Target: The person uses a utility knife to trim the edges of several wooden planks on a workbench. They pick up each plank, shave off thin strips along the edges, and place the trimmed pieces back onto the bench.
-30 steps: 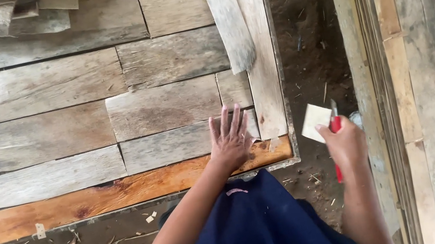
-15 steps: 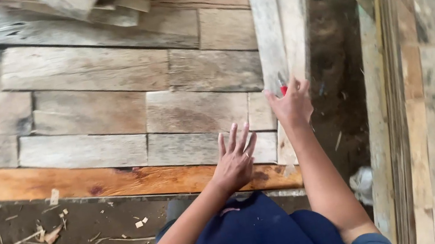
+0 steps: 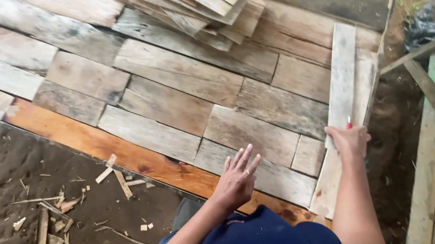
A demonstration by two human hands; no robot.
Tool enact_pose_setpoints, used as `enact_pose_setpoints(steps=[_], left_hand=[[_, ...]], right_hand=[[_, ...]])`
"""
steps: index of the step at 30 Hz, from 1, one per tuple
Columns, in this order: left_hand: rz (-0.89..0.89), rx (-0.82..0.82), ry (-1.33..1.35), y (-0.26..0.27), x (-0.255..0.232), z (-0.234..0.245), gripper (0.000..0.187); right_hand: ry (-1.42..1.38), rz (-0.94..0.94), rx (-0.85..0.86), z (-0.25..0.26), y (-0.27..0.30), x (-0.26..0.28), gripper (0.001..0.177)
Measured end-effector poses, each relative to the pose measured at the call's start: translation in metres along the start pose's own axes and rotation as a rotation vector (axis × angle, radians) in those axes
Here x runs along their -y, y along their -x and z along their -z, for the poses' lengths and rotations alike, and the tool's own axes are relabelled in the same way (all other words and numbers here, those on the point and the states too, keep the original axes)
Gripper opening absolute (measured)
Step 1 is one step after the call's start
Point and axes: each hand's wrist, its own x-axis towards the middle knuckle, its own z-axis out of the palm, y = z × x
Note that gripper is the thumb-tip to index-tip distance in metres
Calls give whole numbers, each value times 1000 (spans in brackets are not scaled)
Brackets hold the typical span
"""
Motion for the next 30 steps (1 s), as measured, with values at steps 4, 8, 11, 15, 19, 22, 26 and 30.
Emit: enact_pose_setpoints(steps=[4, 8, 11, 15, 19, 22, 26, 30], left_hand=[[-23, -43, 9, -9, 15, 7, 68], [-76, -200, 131, -39, 53, 0, 65], [-24, -240, 395, -75, 72, 49, 63], [297, -262, 996, -136, 133, 79, 60], [366, -344, 1197, -186, 190, 159, 65], [445, -402, 1262, -222, 251, 179, 67], [638, -402, 1447, -254, 295, 216, 82], [728, -556, 1620, -288, 342, 227, 91]], right_hand=[[-80, 113, -38, 41, 62, 26, 90], [-146, 293, 12, 57, 118, 89, 90], [-165, 422, 34, 37, 122, 136, 87], [-129, 574, -12, 2, 125, 211, 82], [-16, 613, -26, -21, 110, 318, 86], [113, 572, -16, -37, 88, 391, 88], [182, 538, -46, -75, 36, 447, 84], [114, 546, -109, -113, 27, 481, 57]])
